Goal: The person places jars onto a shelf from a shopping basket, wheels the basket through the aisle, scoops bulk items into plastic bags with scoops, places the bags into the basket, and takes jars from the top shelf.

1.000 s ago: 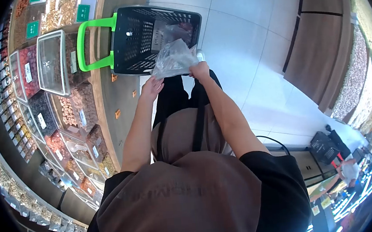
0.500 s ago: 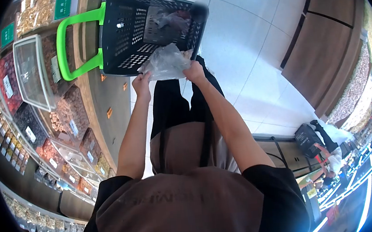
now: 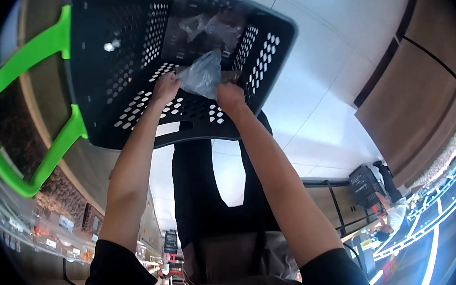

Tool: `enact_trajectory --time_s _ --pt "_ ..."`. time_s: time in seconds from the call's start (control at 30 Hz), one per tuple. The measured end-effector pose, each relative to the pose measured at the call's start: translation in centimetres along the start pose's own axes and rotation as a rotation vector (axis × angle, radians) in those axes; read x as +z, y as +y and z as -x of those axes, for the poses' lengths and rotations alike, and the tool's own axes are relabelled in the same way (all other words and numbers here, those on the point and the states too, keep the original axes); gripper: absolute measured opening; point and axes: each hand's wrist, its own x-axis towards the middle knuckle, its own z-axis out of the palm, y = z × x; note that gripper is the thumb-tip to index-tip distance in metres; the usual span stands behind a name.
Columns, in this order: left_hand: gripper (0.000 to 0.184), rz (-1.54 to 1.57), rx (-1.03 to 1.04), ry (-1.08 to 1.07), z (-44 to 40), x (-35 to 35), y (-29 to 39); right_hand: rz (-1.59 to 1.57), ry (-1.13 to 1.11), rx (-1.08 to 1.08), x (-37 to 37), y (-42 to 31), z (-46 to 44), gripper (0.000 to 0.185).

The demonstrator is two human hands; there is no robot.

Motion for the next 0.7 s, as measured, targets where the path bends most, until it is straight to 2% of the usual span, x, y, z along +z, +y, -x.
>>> enact_trajectory --time_s 0.07,0.1,0.13,0.2,0.27,0.37,0.47,0.53,0.6,0.67,0.7 --pt "0.031 -0.099 0.063 -0.014 -2.4 2.4 -1.9 0.033 -0.005 0.042 2.0 0.0 -2.5 0.018" --pt "0.032 -0.081 -0.003 -0.052 -3.4 3.9 -2.9 -0.001 -0.049 0.026 2.6 0.2 -3.4 0.019" --pt "0.035 0.031 0.039 -0.052 -4.1 5.4 -4.1 -0.002 -0.071 0.025 3.2 0.3 -4.0 0.019" --pt "0.039 0.015 0.023 0.025 -3.3 6.3 -3.3 0.016 -0.112 0.106 3.8 0.0 -4.2 0.020" --pt "0.043 0.027 0.008 0.041 -2.2 5.8 -1.6 -0.015 -0.138 0.083 3.3 0.0 -2.9 0.020" --pt "0.042 0.139 0.051 -0.129 -0.5 2.4 1.2 -0.033 -0.139 0.091 1.4 -0.6 0.2 0.021" --pt "0.031 0.315 0.157 -0.084 4.3 -5.2 5.7 0.014 -0.120 0.108 -1.3 -0.6 3.3 0.022" --pt "0.028 0.409 0.341 0.062 8.8 -12.3 8.9 -0.051 -0.075 0.101 -3.2 -0.3 4.9 0.022" --pt "0.023 0.300 0.521 0.289 15.3 -21.1 12.5 -0.045 -0.024 0.046 -4.8 0.8 4.7 0.024" --pt "0.019 -0.006 0.808 0.573 21.9 -29.2 14.0 -0.072 0.007 0.097 -7.6 0.9 5.4 0.025" --pt "0.018 -0.009 0.827 0.690 24.7 -32.1 14.1 -0.076 0.046 0.102 -8.2 1.6 5.1 0.024"
